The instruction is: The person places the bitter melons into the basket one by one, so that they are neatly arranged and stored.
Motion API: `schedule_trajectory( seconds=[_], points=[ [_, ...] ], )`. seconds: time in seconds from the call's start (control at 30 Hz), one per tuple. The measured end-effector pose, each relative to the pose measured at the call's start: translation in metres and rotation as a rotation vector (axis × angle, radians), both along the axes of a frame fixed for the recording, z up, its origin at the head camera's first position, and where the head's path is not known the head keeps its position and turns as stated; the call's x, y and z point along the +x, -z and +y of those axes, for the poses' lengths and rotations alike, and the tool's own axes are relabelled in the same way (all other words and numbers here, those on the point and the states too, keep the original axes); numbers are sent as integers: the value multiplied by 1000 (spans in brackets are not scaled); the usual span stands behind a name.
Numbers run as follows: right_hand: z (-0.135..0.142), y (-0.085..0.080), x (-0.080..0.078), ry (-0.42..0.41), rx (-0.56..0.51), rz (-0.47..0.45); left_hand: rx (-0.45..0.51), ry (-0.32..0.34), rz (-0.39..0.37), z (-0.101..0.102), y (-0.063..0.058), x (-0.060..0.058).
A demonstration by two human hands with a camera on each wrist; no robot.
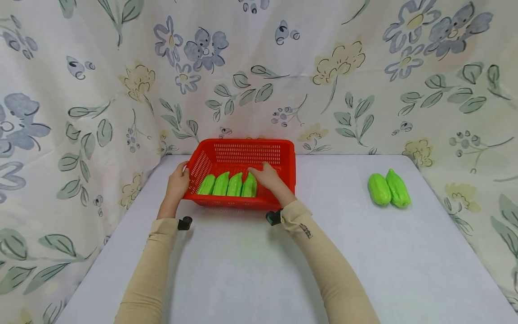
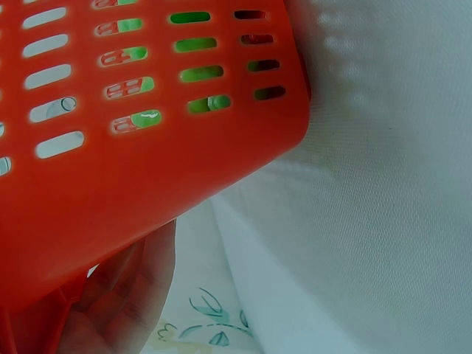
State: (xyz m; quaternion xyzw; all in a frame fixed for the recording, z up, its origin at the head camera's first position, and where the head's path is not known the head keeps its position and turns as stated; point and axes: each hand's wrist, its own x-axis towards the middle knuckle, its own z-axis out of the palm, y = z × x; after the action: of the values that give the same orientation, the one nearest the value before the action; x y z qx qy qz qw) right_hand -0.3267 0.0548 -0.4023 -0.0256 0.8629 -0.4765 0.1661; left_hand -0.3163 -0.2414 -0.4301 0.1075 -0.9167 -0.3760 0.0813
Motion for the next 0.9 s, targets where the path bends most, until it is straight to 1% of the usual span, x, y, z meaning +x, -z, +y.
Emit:
schedule_trajectory(
  seconds=[0.17, 0.3, 0.43, 0.63, 0.83, 0.9],
  points=[
    [11, -4, 0, -5, -33, 44, 2, 4, 4, 0, 0, 0],
    [19, -7, 0, -28, -50, 82, 3, 2, 0, 0, 0, -1],
    [28, -9, 1, -39, -95, 133, 5, 1, -5, 0, 0, 0],
    [45, -10, 3, -9, -221, 224, 3, -1, -10, -1, 0, 1],
    [66, -6, 2, 42, -274, 298, 11, -1, -18, 0, -1, 1],
    [75, -9, 6, 57, -297, 300, 13, 1, -20, 0, -1, 0]
  ],
)
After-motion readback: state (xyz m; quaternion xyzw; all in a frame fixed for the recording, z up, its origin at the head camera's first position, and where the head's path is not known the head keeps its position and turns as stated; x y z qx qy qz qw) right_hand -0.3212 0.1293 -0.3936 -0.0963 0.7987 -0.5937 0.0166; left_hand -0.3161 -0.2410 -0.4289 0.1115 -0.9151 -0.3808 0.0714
